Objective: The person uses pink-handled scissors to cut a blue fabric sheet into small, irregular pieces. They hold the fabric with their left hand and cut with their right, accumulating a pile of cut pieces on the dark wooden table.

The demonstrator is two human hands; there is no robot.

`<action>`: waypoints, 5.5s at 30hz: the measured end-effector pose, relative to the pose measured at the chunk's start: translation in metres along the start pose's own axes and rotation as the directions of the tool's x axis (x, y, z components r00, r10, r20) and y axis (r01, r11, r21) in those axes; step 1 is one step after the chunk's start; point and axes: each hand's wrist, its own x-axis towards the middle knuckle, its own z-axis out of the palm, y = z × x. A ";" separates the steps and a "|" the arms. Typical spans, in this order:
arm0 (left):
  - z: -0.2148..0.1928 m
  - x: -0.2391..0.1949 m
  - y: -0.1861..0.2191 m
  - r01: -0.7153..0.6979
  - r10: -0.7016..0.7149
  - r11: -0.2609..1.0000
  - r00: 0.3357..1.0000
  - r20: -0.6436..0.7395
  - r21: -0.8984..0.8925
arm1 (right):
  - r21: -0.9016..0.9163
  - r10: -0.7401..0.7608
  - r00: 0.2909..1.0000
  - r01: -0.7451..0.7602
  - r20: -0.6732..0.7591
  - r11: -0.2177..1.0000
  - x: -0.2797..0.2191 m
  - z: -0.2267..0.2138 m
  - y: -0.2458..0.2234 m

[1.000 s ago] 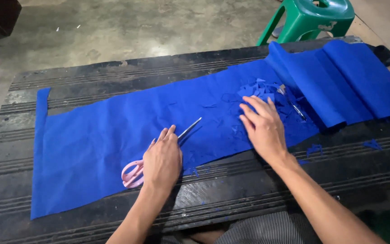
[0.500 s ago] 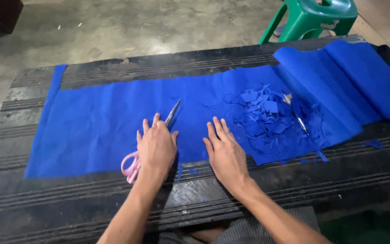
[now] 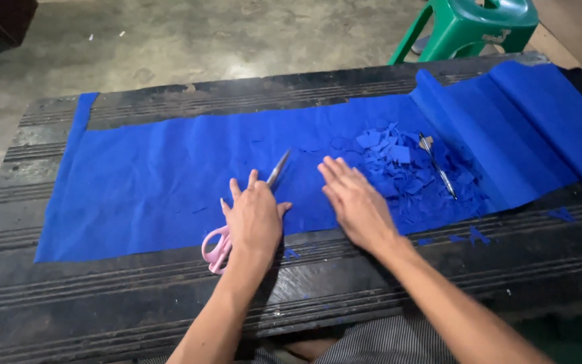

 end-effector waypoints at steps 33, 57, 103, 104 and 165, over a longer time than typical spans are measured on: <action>0.016 0.019 0.024 -0.011 0.041 0.989 0.979 -0.199 0.149 | -0.286 0.224 0.911 -0.330 -0.347 0.900 0.015 -0.025 0.085; 0.018 0.065 0.181 -0.128 0.372 0.746 0.894 0.250 -0.654 | -0.163 0.347 0.864 -0.426 -0.365 0.890 -0.009 -0.041 0.220; -0.049 0.016 0.156 0.187 0.232 0.533 0.905 0.355 -0.825 | -0.090 0.406 0.828 -0.473 -0.387 0.877 0.044 -0.118 0.154; -0.036 0.023 0.153 0.235 0.272 0.369 0.898 0.346 -0.899 | -0.091 0.366 0.833 -0.439 -0.415 0.894 0.046 -0.123 0.144; -0.084 -0.023 0.023 0.477 0.023 0.390 0.850 0.527 -0.787 | 0.832 0.606 0.661 -0.555 0.442 -0.002 -0.001 -0.015 -0.055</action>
